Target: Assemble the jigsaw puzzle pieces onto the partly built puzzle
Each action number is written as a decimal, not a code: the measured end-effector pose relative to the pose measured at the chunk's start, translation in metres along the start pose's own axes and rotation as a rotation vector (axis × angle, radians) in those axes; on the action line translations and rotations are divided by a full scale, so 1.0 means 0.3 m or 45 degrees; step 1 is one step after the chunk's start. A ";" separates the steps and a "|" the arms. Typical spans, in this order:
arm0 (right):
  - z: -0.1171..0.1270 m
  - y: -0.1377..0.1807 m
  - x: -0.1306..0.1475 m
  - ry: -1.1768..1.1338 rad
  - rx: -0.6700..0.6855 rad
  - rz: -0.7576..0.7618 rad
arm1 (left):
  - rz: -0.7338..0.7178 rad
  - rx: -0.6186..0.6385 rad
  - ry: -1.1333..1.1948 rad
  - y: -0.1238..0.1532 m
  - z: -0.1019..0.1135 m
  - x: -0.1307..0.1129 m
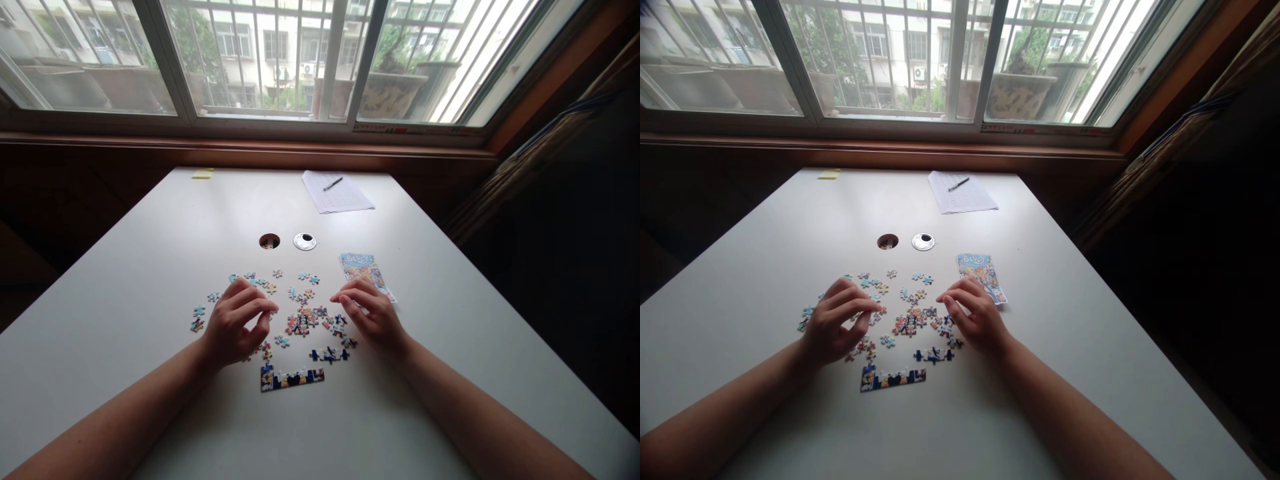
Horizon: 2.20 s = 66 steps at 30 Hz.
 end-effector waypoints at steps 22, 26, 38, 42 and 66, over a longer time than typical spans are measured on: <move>-0.050 0.051 0.072 0.136 0.653 0.449 | -0.192 0.108 0.033 0.010 0.000 -0.029; -0.058 0.055 0.073 0.146 0.689 0.450 | -0.239 0.144 0.026 0.022 -0.001 -0.031; -0.074 0.058 0.037 0.167 0.624 0.460 | -0.376 0.358 0.057 0.034 -0.012 -0.044; -0.059 0.049 0.041 0.157 0.608 0.437 | -0.439 0.535 0.077 0.029 -0.021 -0.063; -0.050 0.047 0.033 0.160 0.735 0.316 | -0.554 0.715 -0.174 0.043 -0.059 -0.067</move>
Point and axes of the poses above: each hand's wrist, its own y-axis away from the middle knuckle, its own z-axis out of the back of the hand, x = y × z, the point moved 3 cm from there along -y, towards the middle knuckle, and after that the axes turned 10 degrees about -x, right-handed, at the moved point
